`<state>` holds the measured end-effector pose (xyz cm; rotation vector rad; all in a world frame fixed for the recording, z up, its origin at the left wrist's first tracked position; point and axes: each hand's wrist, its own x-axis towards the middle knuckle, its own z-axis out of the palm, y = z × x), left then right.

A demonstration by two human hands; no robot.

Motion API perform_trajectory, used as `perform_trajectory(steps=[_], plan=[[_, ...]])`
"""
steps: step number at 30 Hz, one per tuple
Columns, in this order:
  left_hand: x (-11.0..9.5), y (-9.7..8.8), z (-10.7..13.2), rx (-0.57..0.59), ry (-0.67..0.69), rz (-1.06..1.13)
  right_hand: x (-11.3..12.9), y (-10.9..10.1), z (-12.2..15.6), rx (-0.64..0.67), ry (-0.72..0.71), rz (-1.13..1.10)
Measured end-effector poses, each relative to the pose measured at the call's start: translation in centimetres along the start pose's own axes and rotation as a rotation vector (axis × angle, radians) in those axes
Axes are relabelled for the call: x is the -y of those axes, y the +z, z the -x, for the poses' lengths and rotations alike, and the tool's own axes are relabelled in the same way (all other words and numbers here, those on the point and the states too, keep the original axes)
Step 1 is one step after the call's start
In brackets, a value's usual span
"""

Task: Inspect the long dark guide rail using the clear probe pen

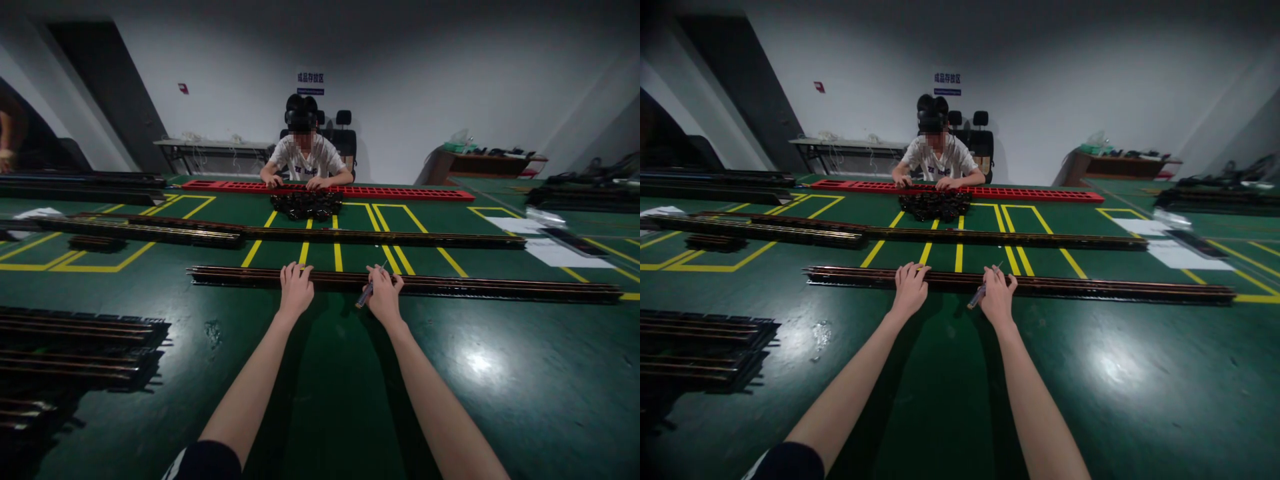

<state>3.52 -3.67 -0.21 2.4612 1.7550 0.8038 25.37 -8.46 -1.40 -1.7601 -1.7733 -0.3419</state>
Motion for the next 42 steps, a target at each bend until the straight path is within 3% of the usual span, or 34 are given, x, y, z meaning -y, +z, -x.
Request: perform_trajectory(steps=[5, 11, 20, 28, 35, 42], plan=[[0.1, -0.2, 0.0, -0.029, -0.068, 0.031, -0.5, 0.2, 0.0, -0.023, 0.062, -0.010], [0.1, -0.2, 0.0, -0.011, -0.048, 0.029, -1.8, 0.4, 0.2, -0.083, 0.141, 0.053], [0.0, -0.3, -0.1, 0.031, -0.020, 0.037, -1.1, -0.1, 0.2, -0.190, 0.274, 0.052], [0.1, -0.1, -0.1, 0.016, 0.032, -0.028, -2.5, -1.0, 0.4, -0.031, 0.229, 0.114], [0.1, 0.6, -0.9, 0.016, 0.077, -0.058, -3.4, -1.4, 0.2, -0.073, 0.196, 0.153], [-1.0, 1.1, -3.2, 0.047, 0.096, -0.075, -5.3, -0.6, -1.3, -0.086, 0.161, 0.205]])
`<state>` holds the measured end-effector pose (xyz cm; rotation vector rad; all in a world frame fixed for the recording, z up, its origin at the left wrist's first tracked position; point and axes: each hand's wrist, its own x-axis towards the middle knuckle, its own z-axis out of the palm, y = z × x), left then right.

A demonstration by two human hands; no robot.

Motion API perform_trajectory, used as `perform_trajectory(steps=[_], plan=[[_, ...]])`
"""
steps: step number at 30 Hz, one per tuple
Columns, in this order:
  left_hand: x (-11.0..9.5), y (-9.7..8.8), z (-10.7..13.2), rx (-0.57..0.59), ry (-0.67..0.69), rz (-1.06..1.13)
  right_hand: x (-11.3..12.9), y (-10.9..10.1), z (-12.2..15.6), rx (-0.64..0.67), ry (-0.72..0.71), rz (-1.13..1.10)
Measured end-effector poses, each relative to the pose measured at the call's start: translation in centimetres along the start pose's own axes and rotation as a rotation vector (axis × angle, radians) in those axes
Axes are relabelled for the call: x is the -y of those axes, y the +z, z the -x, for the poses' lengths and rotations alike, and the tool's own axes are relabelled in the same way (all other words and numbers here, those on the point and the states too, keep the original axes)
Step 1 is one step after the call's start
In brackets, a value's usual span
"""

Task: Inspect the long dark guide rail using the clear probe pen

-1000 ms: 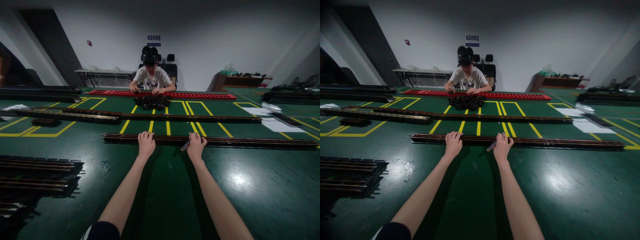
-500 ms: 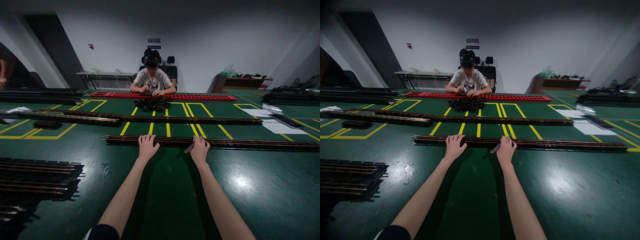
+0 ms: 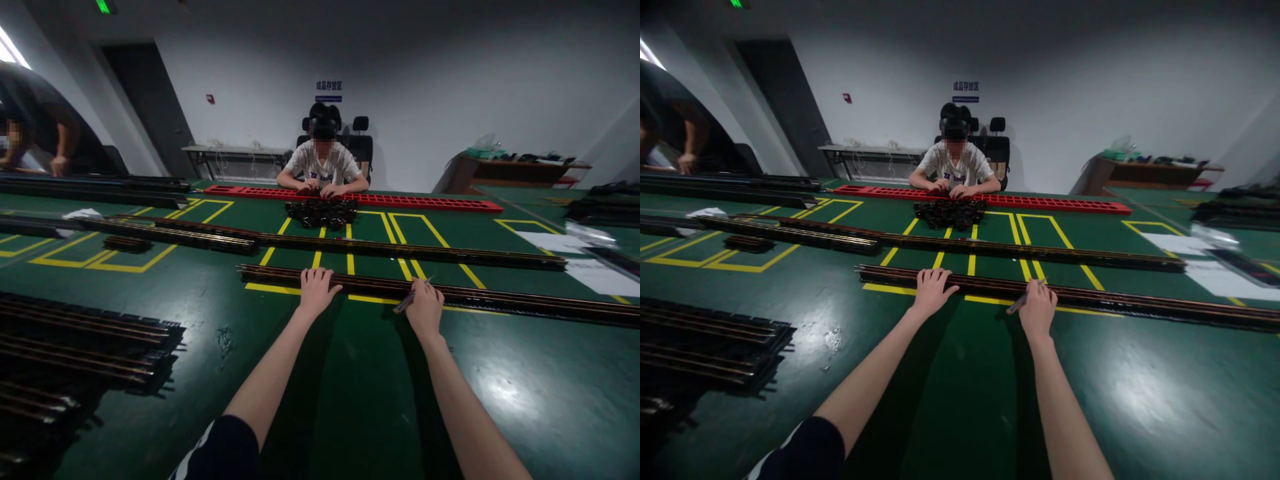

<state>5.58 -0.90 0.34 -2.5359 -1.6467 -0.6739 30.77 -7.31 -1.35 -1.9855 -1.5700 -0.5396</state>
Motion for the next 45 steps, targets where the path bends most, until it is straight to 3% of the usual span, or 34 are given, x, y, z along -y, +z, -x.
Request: perform_trajectory(steps=[5, 10, 24, 31, 45], plan=[[0.3, 1.0, -1.9, 0.006, 0.015, -0.002, -1.7, 1.7, -1.4, -0.015, -0.055, -0.035], [0.9, 2.2, -3.7, -0.039, 0.021, -0.024, -3.6, 3.6, -3.1, 0.050, -0.099, -0.070], [2.1, 4.0, -6.9, -0.131, 0.001, -0.048, -4.8, 7.0, -6.9, -0.018, -0.110, -0.256], [2.0, 4.1, -7.5, -0.173, -0.028, -0.063, -4.5, 7.2, -7.9, -0.018, -0.110, -0.249], [2.1, 4.0, -7.9, -0.128, -0.059, -0.088, -2.9, 6.6, -8.3, 0.029, -0.090, -0.124]])
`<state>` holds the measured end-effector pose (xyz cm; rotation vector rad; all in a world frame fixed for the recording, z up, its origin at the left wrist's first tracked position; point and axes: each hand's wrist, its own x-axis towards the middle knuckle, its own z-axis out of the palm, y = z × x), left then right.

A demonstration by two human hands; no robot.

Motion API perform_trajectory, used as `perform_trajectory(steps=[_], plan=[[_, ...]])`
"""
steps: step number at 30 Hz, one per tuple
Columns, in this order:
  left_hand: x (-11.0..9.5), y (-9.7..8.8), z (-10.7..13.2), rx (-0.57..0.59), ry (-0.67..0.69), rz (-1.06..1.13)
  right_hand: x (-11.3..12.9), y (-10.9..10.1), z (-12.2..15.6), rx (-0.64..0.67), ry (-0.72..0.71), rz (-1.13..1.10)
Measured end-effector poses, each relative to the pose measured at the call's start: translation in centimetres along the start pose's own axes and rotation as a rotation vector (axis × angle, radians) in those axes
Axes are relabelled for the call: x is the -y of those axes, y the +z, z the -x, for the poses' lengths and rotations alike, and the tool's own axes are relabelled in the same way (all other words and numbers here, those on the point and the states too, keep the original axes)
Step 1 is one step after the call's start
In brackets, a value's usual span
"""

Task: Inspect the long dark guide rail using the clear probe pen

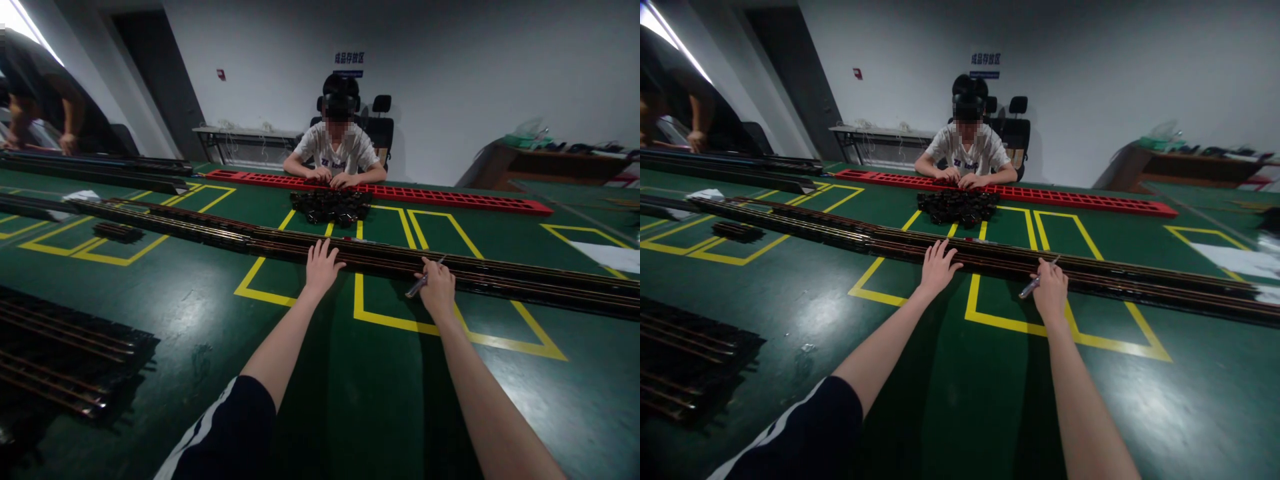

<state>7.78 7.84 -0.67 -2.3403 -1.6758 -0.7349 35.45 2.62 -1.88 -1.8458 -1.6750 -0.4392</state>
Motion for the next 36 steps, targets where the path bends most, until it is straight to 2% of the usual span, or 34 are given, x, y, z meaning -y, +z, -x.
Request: perform_trajectory(steps=[6, 14, 22, 28, 32, 36], plan=[[0.2, 0.5, -0.3, 0.000, 0.027, 0.000, -0.1, 0.8, -0.1, 0.019, -0.009, 0.027], [-0.1, -0.1, -0.3, 0.015, 0.012, 0.014, -0.9, 1.4, -0.1, 0.051, -0.009, 0.010], [0.1, 0.4, -0.2, -0.005, 0.018, 0.012, -0.6, 1.1, -0.2, 0.050, -0.004, 0.007], [0.0, -0.2, 0.2, -0.041, 0.022, 0.024, 1.0, 0.0, 0.5, 0.034, 0.004, -0.020], [-2.1, -1.7, 1.9, -0.055, 0.112, 0.101, 3.0, -1.2, 1.6, 0.044, -0.071, -0.044], [-7.2, -2.5, 4.2, 0.033, 0.221, 0.160, 4.3, -2.0, 2.9, 0.057, -0.114, -0.083]])
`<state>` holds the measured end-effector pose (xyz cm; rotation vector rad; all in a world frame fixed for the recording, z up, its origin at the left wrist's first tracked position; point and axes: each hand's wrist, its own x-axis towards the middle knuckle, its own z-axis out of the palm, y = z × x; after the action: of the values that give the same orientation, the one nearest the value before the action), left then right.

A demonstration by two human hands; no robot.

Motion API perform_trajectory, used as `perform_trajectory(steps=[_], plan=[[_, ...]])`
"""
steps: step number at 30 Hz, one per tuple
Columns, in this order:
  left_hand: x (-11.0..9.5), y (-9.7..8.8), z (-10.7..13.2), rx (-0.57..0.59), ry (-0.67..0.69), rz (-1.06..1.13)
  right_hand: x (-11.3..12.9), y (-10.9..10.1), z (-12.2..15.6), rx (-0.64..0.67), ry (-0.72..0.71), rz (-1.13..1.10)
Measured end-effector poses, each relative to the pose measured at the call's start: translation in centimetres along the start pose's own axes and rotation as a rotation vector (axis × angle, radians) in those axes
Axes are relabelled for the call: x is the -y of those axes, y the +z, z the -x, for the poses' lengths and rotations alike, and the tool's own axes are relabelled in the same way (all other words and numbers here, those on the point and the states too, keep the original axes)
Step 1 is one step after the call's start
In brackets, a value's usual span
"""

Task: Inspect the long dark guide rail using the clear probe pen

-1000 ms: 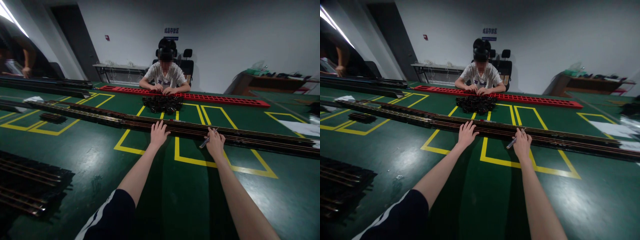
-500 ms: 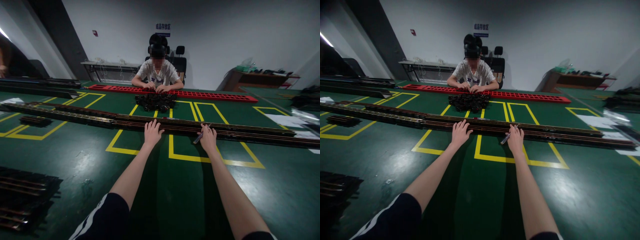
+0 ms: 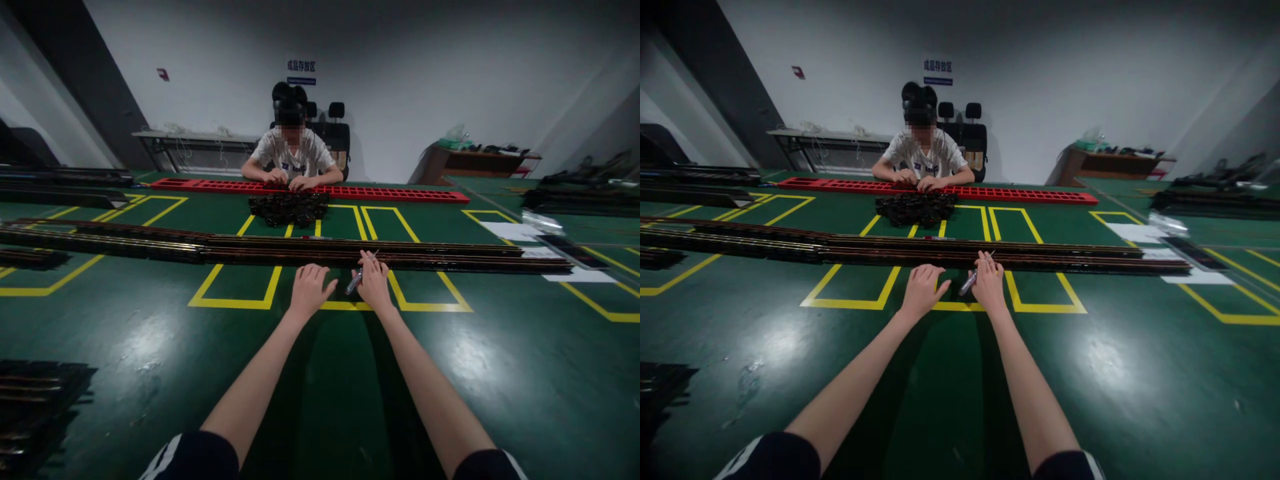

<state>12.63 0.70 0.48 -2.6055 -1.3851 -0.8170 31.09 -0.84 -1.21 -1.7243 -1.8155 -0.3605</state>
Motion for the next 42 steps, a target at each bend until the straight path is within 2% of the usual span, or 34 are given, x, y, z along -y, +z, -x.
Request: perform_trajectory(steps=[5, 7, 10, 12, 15, 17, 20, 22, 24, 27, 33, 38, 42], plan=[[-6.8, 1.2, 0.5, 0.098, -0.072, 0.047, 0.1, -1.4, 1.9, 0.068, -0.040, -0.025], [-8.5, 1.5, 0.5, 0.147, -0.077, 0.053, -0.5, -2.1, 2.7, 0.097, -0.026, -0.021], [-9.6, 1.7, 0.6, 0.173, -0.078, 0.076, -2.6, -3.4, 3.8, 0.110, -0.069, -0.015], [-9.8, 1.8, 0.6, 0.187, -0.116, 0.130, -5.2, -4.4, 4.3, 0.063, -0.106, -0.007], [-10.3, 2.0, 0.7, 0.217, -0.229, 0.233, -11.5, -6.7, 5.2, -0.066, -0.003, 0.043], [-11.2, 2.1, 0.8, 0.208, -0.277, 0.233, -16.9, -8.7, 6.0, -0.149, 0.142, 0.115], [-13.6, 2.2, 0.9, 0.218, -0.239, 0.202, -24.8, -12.3, 7.3, -0.240, 0.437, 0.270], [-15.4, 2.4, 0.8, 0.222, -0.194, 0.163, -29.2, -14.5, 8.1, -0.256, 0.629, 0.391], [-17.0, 2.7, 0.4, 0.239, -0.139, 0.110, -32.6, -16.3, 8.6, -0.263, 0.808, 0.488], [-18.3, 3.3, -0.1, 0.271, -0.118, 0.084, -36.2, -17.9, 8.9, -0.225, 0.939, 0.560], [-18.6, 3.4, 0.8, 0.265, -0.096, 0.053, -41.6, -19.0, 8.6, -0.075, 0.944, 0.658], [-18.8, 3.4, 2.0, 0.189, -0.070, -0.024, -45.5, -19.6, 7.1, 0.019, 1.013, 0.676], [-18.9, 3.9, 2.1, 0.090, -0.030, -0.085, -47.9, -19.9, 5.9, 0.049, 0.988, 0.661]])
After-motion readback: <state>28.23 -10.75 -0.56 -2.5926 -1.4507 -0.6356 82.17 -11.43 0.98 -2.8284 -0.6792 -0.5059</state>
